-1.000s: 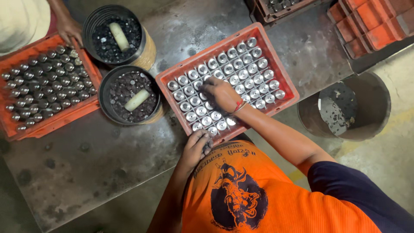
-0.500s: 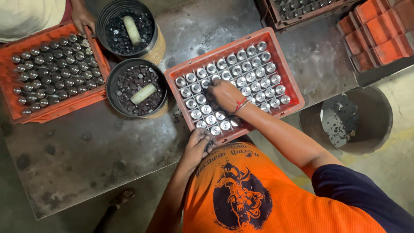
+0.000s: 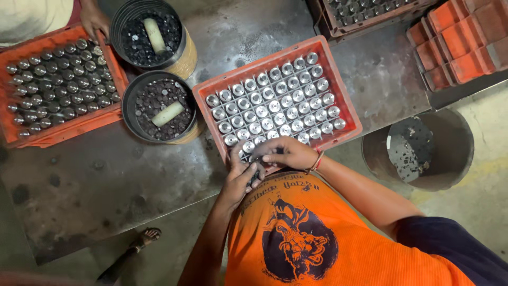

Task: The person wipes the tops of small metal parts arranged in a red tray using a cloth and a cylindrical tool. They repeatedly rub each part, occasionally dipping the tool into a nearby container, and continue the process across the tray.

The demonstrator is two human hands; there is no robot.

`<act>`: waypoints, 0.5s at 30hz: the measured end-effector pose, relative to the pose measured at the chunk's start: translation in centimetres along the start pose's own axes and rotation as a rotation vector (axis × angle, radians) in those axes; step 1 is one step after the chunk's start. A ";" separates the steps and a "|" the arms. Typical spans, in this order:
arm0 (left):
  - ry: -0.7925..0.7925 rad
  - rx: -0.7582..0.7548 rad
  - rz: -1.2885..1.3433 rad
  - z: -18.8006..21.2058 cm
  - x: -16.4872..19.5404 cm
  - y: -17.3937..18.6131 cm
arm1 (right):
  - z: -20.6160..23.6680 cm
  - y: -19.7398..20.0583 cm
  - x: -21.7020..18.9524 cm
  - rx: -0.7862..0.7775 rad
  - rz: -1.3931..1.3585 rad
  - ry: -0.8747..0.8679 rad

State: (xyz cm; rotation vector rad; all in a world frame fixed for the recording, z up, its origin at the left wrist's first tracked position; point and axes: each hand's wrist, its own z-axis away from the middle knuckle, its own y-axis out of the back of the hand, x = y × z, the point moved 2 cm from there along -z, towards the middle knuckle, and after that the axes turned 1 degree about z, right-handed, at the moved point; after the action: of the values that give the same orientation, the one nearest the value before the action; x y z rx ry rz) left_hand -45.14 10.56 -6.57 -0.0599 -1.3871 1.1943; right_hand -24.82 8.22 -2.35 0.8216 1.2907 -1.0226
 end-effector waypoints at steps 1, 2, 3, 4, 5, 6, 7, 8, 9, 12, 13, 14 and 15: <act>-0.007 -0.027 0.011 0.0 0.2 -0.5 | 0.5 0.0 0.5 -0.016 -0.086 -0.062; 0.006 -0.057 0.027 -0.1 0.3 -1.1 | 0.7 0.0 1.0 -0.032 -0.174 -0.124; 0.013 -0.088 0.041 -0.3 0.6 -1.5 | 0.8 0.2 1.4 -0.050 -0.258 -0.182; 0.018 -0.119 0.054 -0.6 0.9 -2.0 | 0.6 0.4 1.6 -0.073 -0.288 -0.155; 0.021 -0.105 0.048 -0.7 0.9 -2.4 | 0.5 0.5 1.8 -0.096 -0.323 -0.132; 0.027 -0.091 0.042 -0.7 0.9 -2.7 | 0.4 0.7 1.9 -0.117 -0.361 -0.109; 0.028 -0.078 0.035 -0.8 0.8 -2.9 | 0.3 0.8 2.2 -0.133 -0.371 -0.143; -0.005 -0.087 -0.005 -0.7 0.6 -3.0 | 0.2 0.9 2.3 -0.149 -0.378 -0.175; -0.039 -0.098 -0.049 -0.7 0.3 -2.9 | 0.2 0.9 2.5 -0.164 -0.385 -0.203; -0.039 -0.019 -0.103 -0.8 -1.4 -1.6 | -0.2 1.6 2.2 -0.187 -0.299 -0.076; -0.020 0.029 -0.104 -0.6 -2.2 -1.2 | -0.5 2.3 2.2 -0.018 -0.082 -0.046; -0.018 0.029 -0.124 -0.6 -3.1 -1.1 | -1.0 3.2 2.0 0.145 0.141 -0.012; -0.020 0.029 -0.148 -0.7 -4.0 -1.1 | -1.6 4.2 1.7 0.307 0.365 0.030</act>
State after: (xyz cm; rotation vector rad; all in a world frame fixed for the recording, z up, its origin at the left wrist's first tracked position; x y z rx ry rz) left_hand -42.91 7.86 -8.89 0.0738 -1.3667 1.0942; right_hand -21.51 11.00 -4.52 1.2595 0.9700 -0.9239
